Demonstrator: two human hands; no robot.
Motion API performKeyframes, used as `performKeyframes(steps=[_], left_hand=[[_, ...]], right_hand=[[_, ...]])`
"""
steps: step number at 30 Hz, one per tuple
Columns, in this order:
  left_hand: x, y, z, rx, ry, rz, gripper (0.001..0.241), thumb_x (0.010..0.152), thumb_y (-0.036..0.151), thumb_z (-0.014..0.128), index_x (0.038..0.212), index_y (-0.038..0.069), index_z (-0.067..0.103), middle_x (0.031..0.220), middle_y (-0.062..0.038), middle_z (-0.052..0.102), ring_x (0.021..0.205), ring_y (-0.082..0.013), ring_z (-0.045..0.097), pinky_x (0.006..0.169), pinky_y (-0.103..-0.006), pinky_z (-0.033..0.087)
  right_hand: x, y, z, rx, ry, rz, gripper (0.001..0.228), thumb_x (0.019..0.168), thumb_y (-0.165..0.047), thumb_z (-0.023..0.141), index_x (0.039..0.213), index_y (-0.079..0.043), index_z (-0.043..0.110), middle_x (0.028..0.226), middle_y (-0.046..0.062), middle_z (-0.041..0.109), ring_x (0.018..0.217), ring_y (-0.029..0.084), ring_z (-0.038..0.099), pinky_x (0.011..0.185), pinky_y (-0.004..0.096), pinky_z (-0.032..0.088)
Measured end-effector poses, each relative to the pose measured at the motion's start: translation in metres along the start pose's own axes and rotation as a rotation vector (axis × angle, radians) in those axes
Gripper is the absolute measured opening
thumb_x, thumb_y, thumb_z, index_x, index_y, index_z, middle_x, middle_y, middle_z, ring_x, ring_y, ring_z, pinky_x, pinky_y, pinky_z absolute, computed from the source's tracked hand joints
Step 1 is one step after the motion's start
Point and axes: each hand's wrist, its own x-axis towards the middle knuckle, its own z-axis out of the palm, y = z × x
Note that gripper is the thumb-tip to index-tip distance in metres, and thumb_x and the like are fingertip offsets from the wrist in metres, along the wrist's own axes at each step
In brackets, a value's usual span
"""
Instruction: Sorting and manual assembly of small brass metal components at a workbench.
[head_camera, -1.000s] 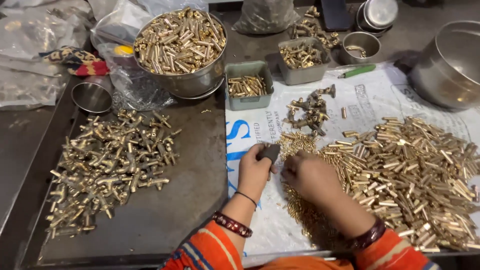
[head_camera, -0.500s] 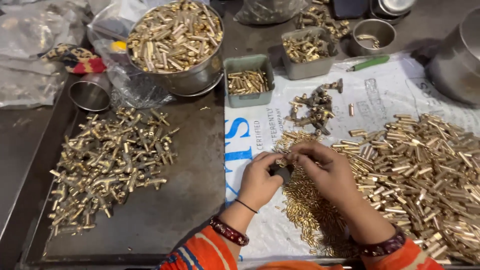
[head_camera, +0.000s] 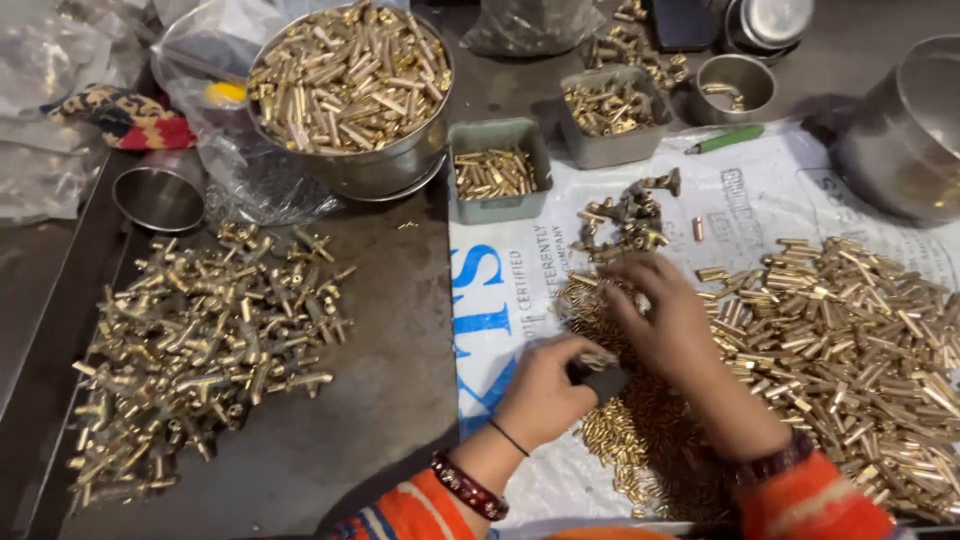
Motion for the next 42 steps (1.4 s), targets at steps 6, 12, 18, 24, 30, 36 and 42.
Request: performKeyframes(steps=[6, 12, 18, 24, 30, 36, 42], left_hand=[[-0.003, -0.012, 0.002, 0.030, 0.036, 0.227, 0.028, 0.081, 0.020, 0.079, 0.106, 0.009, 0.075, 0.104, -0.012, 0.074, 0.096, -0.0301, 0.070, 0.084, -0.0391, 0.056], [-0.002, -0.021, -0.016, 0.067, 0.073, 0.084, 0.030, 0.077, 0.010, 0.072, 0.107, 0.011, 0.080, 0.092, -0.012, 0.075, 0.080, -0.0242, 0.072, 0.072, -0.0346, 0.057], [-0.002, -0.041, -0.007, -0.187, -0.060, -0.166, 0.050, 0.078, 0.005, 0.066, 0.128, 0.005, 0.065, 0.066, -0.009, 0.073, 0.053, -0.0124, 0.071, 0.052, -0.0296, 0.055], [-0.010, -0.020, -0.007, -0.028, -0.100, -0.143, 0.046, 0.078, 0.007, 0.065, 0.124, 0.004, 0.070, 0.065, -0.010, 0.072, 0.055, -0.0137, 0.071, 0.055, -0.0294, 0.055], [-0.010, -0.014, -0.009, -0.064, -0.100, -0.152, 0.052, 0.074, 0.009, 0.065, 0.126, 0.008, 0.068, 0.067, -0.009, 0.072, 0.058, -0.0142, 0.071, 0.057, -0.0291, 0.055], [-0.008, -0.023, -0.009, 0.019, -0.065, -0.101, 0.034, 0.075, 0.012, 0.069, 0.108, 0.004, 0.074, 0.068, -0.010, 0.070, 0.060, -0.0152, 0.067, 0.059, -0.0325, 0.053], [-0.009, 0.000, -0.017, 0.100, -0.006, 0.003, 0.039, 0.076, 0.017, 0.075, 0.114, 0.008, 0.073, 0.088, -0.015, 0.071, 0.067, -0.0280, 0.067, 0.062, -0.0379, 0.051]], right_hand=[[0.034, 0.025, 0.039, -0.393, -0.087, -0.286, 0.022, 0.077, -0.017, 0.076, 0.095, -0.006, 0.076, 0.109, 0.012, 0.069, 0.107, 0.037, 0.062, 0.093, 0.047, 0.052], [0.019, 0.002, 0.010, 0.153, -0.171, 0.286, 0.028, 0.088, -0.015, 0.071, 0.114, -0.007, 0.070, 0.103, 0.005, 0.075, 0.093, 0.019, 0.073, 0.083, 0.032, 0.057], [-0.031, 0.001, 0.003, 0.798, -0.167, 0.451, 0.020, 0.095, -0.004, 0.066, 0.113, 0.001, 0.071, 0.100, 0.007, 0.075, 0.093, 0.015, 0.070, 0.084, 0.029, 0.055], [-0.034, -0.039, -0.032, 0.849, -0.128, 0.467, 0.033, 0.093, 0.000, 0.061, 0.126, 0.000, 0.063, 0.106, 0.011, 0.079, 0.097, 0.015, 0.071, 0.085, 0.028, 0.056], [-0.056, -0.007, 0.004, 0.921, -0.164, 0.486, 0.028, 0.094, 0.003, 0.057, 0.121, 0.004, 0.062, 0.108, 0.014, 0.077, 0.103, 0.017, 0.073, 0.094, 0.029, 0.056], [-0.054, -0.007, 0.002, 0.986, -0.205, 0.474, 0.027, 0.095, 0.002, 0.059, 0.121, 0.006, 0.062, 0.105, 0.017, 0.076, 0.101, 0.021, 0.073, 0.093, 0.033, 0.057], [-0.046, 0.001, -0.001, 0.970, -0.206, 0.548, 0.029, 0.094, 0.001, 0.060, 0.123, 0.004, 0.063, 0.105, 0.016, 0.078, 0.098, 0.021, 0.073, 0.088, 0.035, 0.056]])
